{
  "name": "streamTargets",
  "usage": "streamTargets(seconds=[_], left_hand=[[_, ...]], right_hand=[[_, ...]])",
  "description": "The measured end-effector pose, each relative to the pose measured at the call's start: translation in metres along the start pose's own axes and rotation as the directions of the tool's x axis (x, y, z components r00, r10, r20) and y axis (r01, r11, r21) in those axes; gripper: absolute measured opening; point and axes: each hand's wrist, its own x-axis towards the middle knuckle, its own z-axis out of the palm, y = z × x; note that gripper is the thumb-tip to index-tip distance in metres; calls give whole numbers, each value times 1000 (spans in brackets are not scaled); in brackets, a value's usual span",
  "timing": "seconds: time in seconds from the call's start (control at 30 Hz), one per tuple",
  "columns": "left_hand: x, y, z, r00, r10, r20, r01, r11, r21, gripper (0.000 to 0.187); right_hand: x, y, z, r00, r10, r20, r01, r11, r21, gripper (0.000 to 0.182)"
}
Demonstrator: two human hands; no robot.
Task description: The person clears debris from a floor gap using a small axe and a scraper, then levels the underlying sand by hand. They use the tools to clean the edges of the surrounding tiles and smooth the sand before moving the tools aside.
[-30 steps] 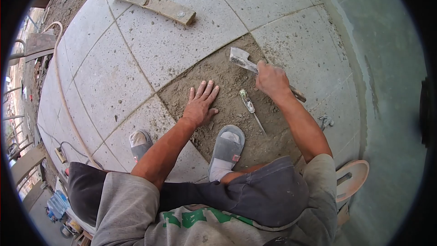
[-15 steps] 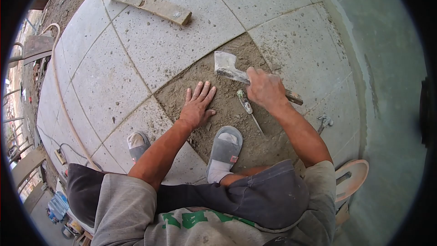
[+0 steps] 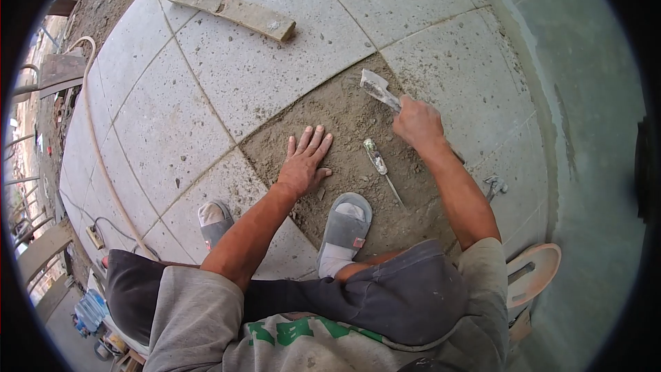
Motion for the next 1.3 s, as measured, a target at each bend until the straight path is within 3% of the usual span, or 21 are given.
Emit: streamTargets(seconds=[0.03,0.1,0.13,0.2,0.23,0.3,0.43,0.5,0.53,0.6,0.63,0.77,0.83,0.87,0.93,0.97,1.1,1.13,1.2,1.23,1.3], left_hand=[[0,0,1,1000,-13,23,13,1000,8,87],[-2,-1,3,1000,-6,16,6,1000,-6,88],[0,-1,3,1000,-1,-5,1,1000,-14,88],[-2,-1,4,1000,7,-8,-8,999,-45,88],[-1,-2,2,1000,14,-24,-16,998,-67,89],[0,-2,2,1000,14,-22,-16,998,-66,89],[-1,-3,4,999,17,-31,-19,997,-70,89],[-1,-1,3,999,9,-31,-11,997,-72,89],[0,-1,3,1000,-1,-28,-1,998,-70,89],[2,-2,3,999,10,-36,-12,998,-59,90],[-1,-2,5,999,15,-31,-17,998,-63,90],[-3,-1,4,999,18,-29,-20,998,-55,91],[0,0,3,1000,2,-18,-3,999,-53,91],[0,3,4,1000,15,-25,-16,999,-44,91],[2,-1,3,1000,0,10,1,999,-41,91],[1,0,2,1000,12,-12,-13,999,-35,91],[1,0,4,999,15,-31,-16,1000,-23,90],[2,0,3,999,21,-31,-21,1000,-16,90],[3,3,-1,1000,-13,28,13,1000,2,90],[3,4,-1,1000,-2,23,1,1000,12,90],[4,1,-2,999,-5,43,4,1000,21,90]], right_hand=[[2,2,3,1000,0,-5,0,1000,0,30],[-6,-6,-8,988,153,-3,-144,939,312,36],[-7,-4,-9,989,149,-3,-141,942,304,36],[-18,-6,-11,965,175,-198,-37,832,553,40],[-21,-7,-15,964,173,-200,-34,832,554,40],[-28,-17,-44,963,268,-14,-157,606,780,40],[-15,-13,-45,958,282,-56,-140,627,766,40],[10,-7,-11,972,235,26,-215,835,506,37],[8,2,-11,971,238,21,-215,836,506,37],[-1,0,-40,921,257,292,-375,389,841,35],[-7,-2,-39,933,281,224,-313,330,890,35],[-17,-10,-38,921,384,67,-178,263,948,36],[1,-11,-13,932,352,83,-254,474,843,37],[1,-5,-15,930,362,71,-248,470,847,37],[5,4,-16,925,251,283,-359,342,869,32],[0,3,-22,910,272,313,-378,231,896,33],[-21,-4,-31,918,384,97,-161,139,977,34],[-16,-6,-24,916,389,94,-157,134,979,34],[0,-11,2,896,432,102,-268,343,900,33],[9,-7,12,894,394,214,-358,341,869,33],[3,1,-11,900,367,235,-343,264,902,34]])
